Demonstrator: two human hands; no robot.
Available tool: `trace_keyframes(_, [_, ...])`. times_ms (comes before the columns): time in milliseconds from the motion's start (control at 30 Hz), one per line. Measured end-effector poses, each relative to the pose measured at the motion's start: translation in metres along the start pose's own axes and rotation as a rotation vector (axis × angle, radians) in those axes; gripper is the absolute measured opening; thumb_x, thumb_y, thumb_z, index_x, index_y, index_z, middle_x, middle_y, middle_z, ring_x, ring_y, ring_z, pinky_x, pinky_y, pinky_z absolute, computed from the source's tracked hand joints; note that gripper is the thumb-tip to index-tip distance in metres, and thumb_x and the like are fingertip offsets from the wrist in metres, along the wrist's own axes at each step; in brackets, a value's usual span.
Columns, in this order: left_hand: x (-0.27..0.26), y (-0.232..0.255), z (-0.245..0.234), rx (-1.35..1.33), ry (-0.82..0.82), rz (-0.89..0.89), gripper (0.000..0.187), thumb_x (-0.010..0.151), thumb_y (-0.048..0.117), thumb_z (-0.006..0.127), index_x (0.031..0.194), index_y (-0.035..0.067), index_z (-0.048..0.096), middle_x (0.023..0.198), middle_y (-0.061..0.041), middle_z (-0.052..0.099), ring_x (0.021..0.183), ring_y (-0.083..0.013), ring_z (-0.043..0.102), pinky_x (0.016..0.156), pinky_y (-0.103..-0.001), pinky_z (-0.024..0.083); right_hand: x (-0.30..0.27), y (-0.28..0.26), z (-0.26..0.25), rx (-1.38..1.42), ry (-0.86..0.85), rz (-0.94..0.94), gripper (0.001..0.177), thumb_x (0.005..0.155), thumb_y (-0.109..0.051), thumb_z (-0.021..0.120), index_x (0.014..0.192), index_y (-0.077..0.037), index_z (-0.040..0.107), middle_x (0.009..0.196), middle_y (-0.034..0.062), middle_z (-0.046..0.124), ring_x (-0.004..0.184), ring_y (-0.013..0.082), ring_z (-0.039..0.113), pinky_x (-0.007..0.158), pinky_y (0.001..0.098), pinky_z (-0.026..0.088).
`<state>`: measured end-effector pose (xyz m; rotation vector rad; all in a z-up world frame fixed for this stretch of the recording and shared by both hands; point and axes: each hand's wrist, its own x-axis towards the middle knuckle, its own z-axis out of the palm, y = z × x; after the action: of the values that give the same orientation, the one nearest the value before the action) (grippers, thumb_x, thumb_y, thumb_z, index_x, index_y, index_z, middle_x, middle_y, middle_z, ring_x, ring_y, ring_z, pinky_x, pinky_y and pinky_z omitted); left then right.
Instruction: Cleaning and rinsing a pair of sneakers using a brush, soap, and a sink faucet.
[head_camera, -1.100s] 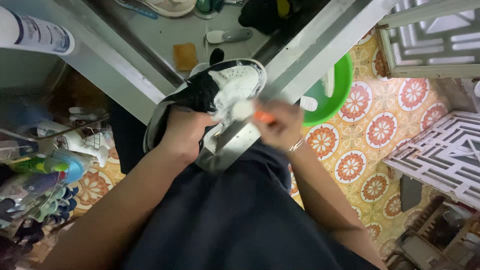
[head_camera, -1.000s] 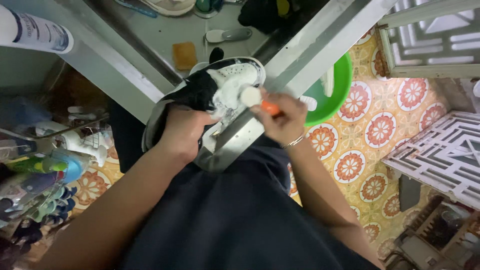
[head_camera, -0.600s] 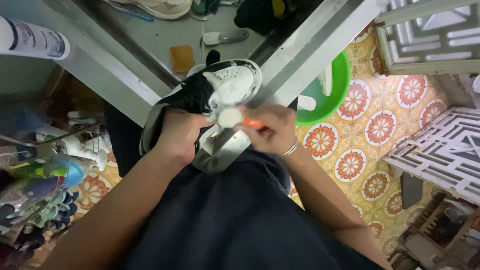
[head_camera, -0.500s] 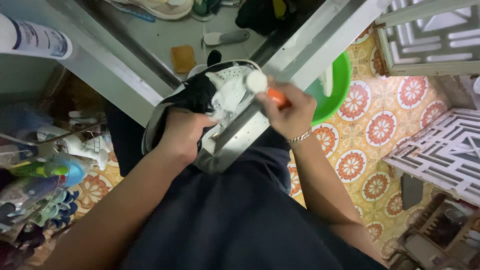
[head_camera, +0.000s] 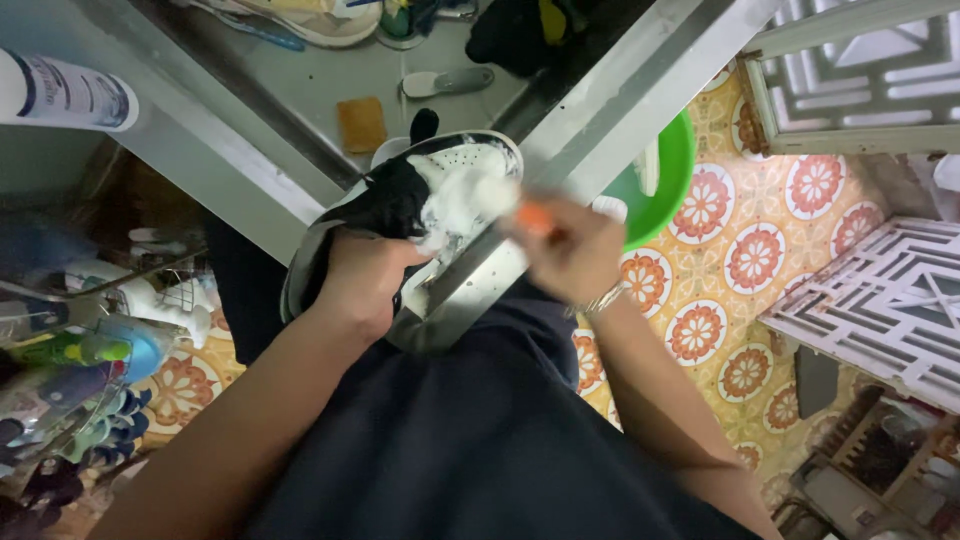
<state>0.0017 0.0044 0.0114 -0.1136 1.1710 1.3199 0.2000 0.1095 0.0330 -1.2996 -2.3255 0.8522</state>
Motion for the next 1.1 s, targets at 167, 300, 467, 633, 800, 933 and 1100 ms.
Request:
trace_keyframes(167, [0.005,-0.002,-0.005,0.039,0.020,-0.045,0.041,0.075,-0.010,0.069,0.116,-0.008,0.068,0.110,-0.016,0.074,0.095,-0.0255,0.073,0.080,-0.038,0.059,-0.005,-0.011,0.006,0.170,0.039,-0.108,0.024,0.095,-0.026,0.083,0.106,-0.006,0.074,0.085,0.0104,0.075,0.071,0.0154,0.071,0.065,0.0282,0.057])
trace_keyframes(300, [0.005,-0.009,-0.009,0.041,0.013,-0.031,0.043,0.073,-0.010,0.071,0.116,-0.008,0.069,0.108,-0.017,0.075,0.093,-0.0258,0.074,0.080,-0.036,0.060,0.009,0.006,0.000,-0.001,0.036,-0.046,0.020,0.089,-0.023,0.086,0.098,-0.007,0.079,0.083,0.0121,0.077,0.058,0.0165,0.069,0.055,0.0277,0.053])
trace_keyframes(467, [0.003,-0.004,-0.006,0.029,-0.009,0.005,0.041,0.075,-0.009,0.071,0.116,-0.007,0.069,0.109,-0.015,0.074,0.094,-0.0240,0.073,0.080,-0.037,0.059,-0.001,-0.017,0.009,0.138,0.021,-0.114,0.027,0.090,-0.026,0.085,0.103,-0.004,0.076,0.088,0.0124,0.076,0.068,0.0186,0.074,0.061,0.0289,0.056])
trace_keyframes(633, [0.005,-0.003,-0.018,-0.032,0.090,-0.045,0.037,0.073,-0.010,0.071,0.110,-0.006,0.070,0.106,-0.015,0.075,0.092,-0.0264,0.074,0.079,-0.039,0.060,0.030,0.005,-0.004,-0.086,0.140,-0.088,0.030,0.088,-0.028,0.088,0.105,-0.005,0.078,0.082,0.0126,0.076,0.069,0.0215,0.075,0.064,0.0319,0.059])
trace_keyframes(800, [-0.005,0.014,-0.043,-0.169,0.234,0.052,0.031,0.077,-0.006,0.071,0.108,-0.007,0.072,0.107,-0.012,0.075,0.097,-0.0252,0.073,0.087,-0.036,0.058,0.071,0.009,-0.009,0.010,0.247,-0.128,0.027,0.097,-0.027,0.082,0.118,-0.011,0.076,0.110,0.0116,0.079,0.097,0.0243,0.080,0.086,0.0338,0.062])
trace_keyframes(933, [0.007,0.011,-0.057,-0.353,0.234,0.042,0.028,0.079,-0.002,0.071,0.107,-0.004,0.073,0.108,-0.012,0.075,0.096,-0.0246,0.073,0.090,-0.035,0.057,0.106,-0.011,0.037,-0.111,-0.102,-0.262,0.035,0.079,-0.012,0.072,0.115,-0.010,0.076,0.105,0.0169,0.074,0.094,0.0359,0.072,0.079,0.0421,0.058])
trace_keyframes(1100, [0.015,0.001,-0.061,-0.251,0.335,0.074,0.022,0.079,-0.002,0.074,0.100,-0.009,0.073,0.104,-0.014,0.074,0.092,-0.0258,0.071,0.081,-0.038,0.056,0.127,0.022,0.154,-0.460,-0.893,-0.341,0.041,0.078,-0.023,0.067,0.118,-0.017,0.073,0.121,0.0129,0.071,0.114,0.0328,0.065,0.097,0.0432,0.051])
